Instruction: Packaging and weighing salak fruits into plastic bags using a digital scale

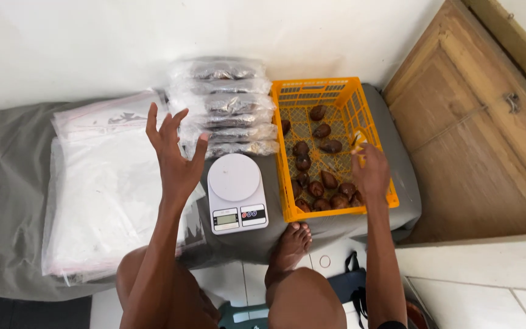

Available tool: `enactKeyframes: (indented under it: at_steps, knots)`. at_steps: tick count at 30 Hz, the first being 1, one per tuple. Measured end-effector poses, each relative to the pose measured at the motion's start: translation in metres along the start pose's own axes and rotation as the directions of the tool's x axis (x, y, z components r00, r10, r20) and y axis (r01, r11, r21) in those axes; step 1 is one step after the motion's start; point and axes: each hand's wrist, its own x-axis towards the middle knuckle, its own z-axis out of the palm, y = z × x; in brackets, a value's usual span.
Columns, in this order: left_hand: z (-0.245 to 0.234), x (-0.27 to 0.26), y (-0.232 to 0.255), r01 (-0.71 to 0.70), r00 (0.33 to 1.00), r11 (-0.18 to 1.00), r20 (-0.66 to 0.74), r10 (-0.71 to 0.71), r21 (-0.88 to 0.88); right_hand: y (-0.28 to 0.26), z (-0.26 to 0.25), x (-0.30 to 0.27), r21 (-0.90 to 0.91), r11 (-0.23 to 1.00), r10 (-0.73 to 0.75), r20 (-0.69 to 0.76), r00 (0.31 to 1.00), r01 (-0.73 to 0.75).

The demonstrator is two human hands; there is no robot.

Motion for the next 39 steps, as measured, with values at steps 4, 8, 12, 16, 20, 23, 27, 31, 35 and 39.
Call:
enactKeyframes:
  at_steps: [4, 8, 12, 16, 20, 23, 27, 31, 35, 39]
  knots:
    - [-0.005, -0.002, 0.001, 0.004, 1.0, 1.0, -0.012, -0.003, 0.026, -0.027, 0.045, 0.042, -0.173, 0.976, -0.099, 0.192, 0.976, 0.133]
    - [-0.009, 0.001, 0.0, 0.01, 1.0, 0.999, -0.018, -0.01, 0.051, -0.099, 0.058, 0.069, -0.01, 0.989, -0.139, 0.331, 0.933, 0.15]
    - [-0.017, 0.0, 0.012, 0.048, 0.999, 0.998, -0.027, -0.046, 0.041, -0.105, 0.077, 0.079, -0.123, 0.912, -0.316, 0.394, 0.863, 0.39]
    - [-0.022, 0.001, 0.013, 0.061, 0.998, 0.997, -0.023, -0.06, 0.039, -0.051, 0.16, 0.091, -0.087, 0.909, -0.353, 0.359, 0.864, 0.407]
    - [-0.027, 0.001, 0.014, 0.06, 0.998, 0.996, -0.025, -0.059, 0.063, -0.036, 0.183, 0.088, -0.159, 0.898, -0.342, 0.335, 0.878, 0.41]
    - [-0.027, 0.002, 0.015, 0.07, 0.997, 0.996, -0.029, -0.068, 0.058, -0.026, 0.185, 0.092, -0.092, 0.926, -0.316, 0.347, 0.883, 0.367]
    - [-0.026, 0.001, 0.017, 0.089, 0.996, 0.995, -0.027, -0.088, 0.033, -0.02, 0.175, 0.089, -0.059, 0.956, -0.249, 0.349, 0.903, 0.287]
    - [-0.023, 0.0, 0.019, 0.083, 0.996, 0.996, -0.022, -0.082, 0.025, -0.013, 0.168, 0.081, -0.057, 0.957, -0.247, 0.352, 0.903, 0.284]
    - [-0.022, 0.002, 0.019, 0.089, 0.996, 0.996, -0.009, -0.089, 0.021, 0.006, 0.18, 0.081, -0.041, 0.985, -0.139, 0.384, 0.913, 0.167]
    - [-0.022, 0.003, 0.017, 0.084, 0.996, 0.996, -0.01, -0.084, 0.017, 0.0, 0.161, 0.079, 0.068, 0.997, -0.063, 0.416, 0.907, 0.038]
